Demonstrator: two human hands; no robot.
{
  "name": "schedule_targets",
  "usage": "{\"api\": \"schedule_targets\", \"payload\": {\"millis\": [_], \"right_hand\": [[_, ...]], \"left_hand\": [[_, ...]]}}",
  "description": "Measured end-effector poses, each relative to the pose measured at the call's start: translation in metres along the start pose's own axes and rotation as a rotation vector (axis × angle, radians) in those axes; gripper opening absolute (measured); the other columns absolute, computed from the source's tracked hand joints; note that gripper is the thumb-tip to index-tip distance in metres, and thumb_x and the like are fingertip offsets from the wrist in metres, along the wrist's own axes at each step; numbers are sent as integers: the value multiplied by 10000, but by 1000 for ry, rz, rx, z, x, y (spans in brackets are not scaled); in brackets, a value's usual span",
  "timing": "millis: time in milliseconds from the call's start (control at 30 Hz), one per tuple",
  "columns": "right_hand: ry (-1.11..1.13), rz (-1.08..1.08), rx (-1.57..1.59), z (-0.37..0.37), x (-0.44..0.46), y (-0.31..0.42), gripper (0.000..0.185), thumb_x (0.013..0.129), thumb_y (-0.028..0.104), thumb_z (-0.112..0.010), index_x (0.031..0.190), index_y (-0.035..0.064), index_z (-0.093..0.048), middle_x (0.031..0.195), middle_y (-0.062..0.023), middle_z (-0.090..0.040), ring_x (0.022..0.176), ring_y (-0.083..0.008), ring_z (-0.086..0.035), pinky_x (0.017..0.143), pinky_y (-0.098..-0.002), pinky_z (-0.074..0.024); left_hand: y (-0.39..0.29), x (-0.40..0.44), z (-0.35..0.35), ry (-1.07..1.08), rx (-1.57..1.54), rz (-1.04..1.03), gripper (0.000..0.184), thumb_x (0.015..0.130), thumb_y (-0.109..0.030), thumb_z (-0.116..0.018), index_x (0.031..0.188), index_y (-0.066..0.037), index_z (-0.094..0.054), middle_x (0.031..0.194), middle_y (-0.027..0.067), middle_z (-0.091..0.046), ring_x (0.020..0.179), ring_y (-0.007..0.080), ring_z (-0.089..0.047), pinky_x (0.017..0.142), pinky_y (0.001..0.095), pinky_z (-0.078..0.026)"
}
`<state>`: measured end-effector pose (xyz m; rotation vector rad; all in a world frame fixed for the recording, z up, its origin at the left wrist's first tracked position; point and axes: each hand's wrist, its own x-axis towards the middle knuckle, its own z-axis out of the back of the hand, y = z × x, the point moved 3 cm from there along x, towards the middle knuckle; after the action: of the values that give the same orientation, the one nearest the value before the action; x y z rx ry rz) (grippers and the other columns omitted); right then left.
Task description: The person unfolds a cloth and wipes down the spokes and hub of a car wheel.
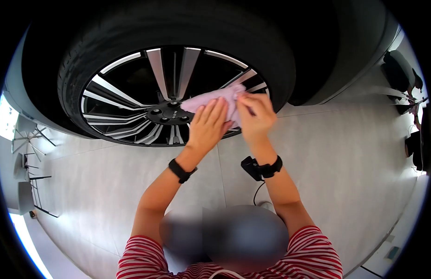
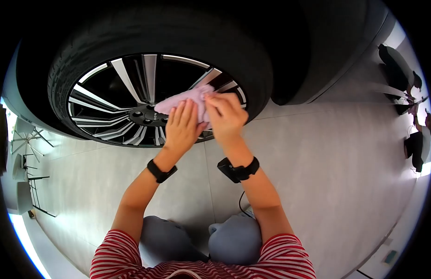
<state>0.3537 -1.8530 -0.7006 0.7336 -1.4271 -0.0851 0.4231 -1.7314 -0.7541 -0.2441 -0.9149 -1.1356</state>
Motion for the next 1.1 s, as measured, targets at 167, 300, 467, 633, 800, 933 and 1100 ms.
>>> {"api": "schedule_targets", "payload": {"millis": [167, 300, 467, 633, 800, 933, 1100], "right_hand": [[162, -10, 40, -24, -34, 8, 139, 705, -45, -752, 801, 22, -678, 810, -56, -634, 624, -164, -622, 524, -239, -485], [47, 55, -30, -14, -20, 8, 153, 687, -48, -738, 790, 48, -677, 792, -50, -619, 603, -183, -614, 503, -255, -481], [-111, -19, -192, 30, 39, 0, 185, 682, -91, -732, 818, 28, -691, 817, -86, -636, 707, -195, -638, 603, -282, -506], [-151, -6, -197, 20, 19, -7, 189, 693, -102, -720, 836, 17, -683, 836, -101, -637, 748, -215, -638, 646, -293, -514], [-68, 70, -135, -14, -19, 2, 190, 705, -98, -728, 843, 15, -662, 819, -89, -638, 720, -213, -657, 601, -279, -519], [-54, 172, -92, -36, -47, 2, 176, 708, -83, -739, 823, 25, -661, 814, -80, -641, 690, -200, -663, 564, -267, -518], [138, 298, -129, -78, -68, 5, 151, 732, -17, -733, 853, 50, -674, 789, -48, -634, 662, -191, -653, 539, -264, -509]], "left_hand": [[23, -50, -2, 180, -181, 195, 607, 860, -387, -607, 1319, -9, -484, 1414, 163, -425, 1317, 332, -383, 1093, 479, -285], [10, -42, 0, 188, -269, 215, 632, 867, -383, -589, 1355, -5, -452, 1422, 162, -423, 1333, 322, -365, 1091, 453, -296], [-25, 69, 33, 182, -283, 23, 606, 870, -389, -591, 1346, -31, -482, 1416, 101, -453, 1316, 254, -402, 1065, 392, -328], [-20, 51, 21, 145, -92, -20, 655, 867, -520, -538, 1385, -127, -459, 1459, 10, -403, 1335, 178, -358, 1060, 353, -324], [8, -10, 2, 204, -6, 1, 653, 876, -550, -506, 1398, -161, -450, 1451, 0, -410, 1332, 168, -353, 1077, 374, -293], [29, -40, 11, 275, -11, 37, 663, 897, -536, -484, 1424, -142, -402, 1465, 20, -390, 1358, 191, -331, 1121, 432, -223], [42, -72, 6, 364, -132, 260, 693, 906, -543, -457, 1442, -114, -365, 1493, 54, -352, 1396, 197, -287, 1137, 408, -199]]}}
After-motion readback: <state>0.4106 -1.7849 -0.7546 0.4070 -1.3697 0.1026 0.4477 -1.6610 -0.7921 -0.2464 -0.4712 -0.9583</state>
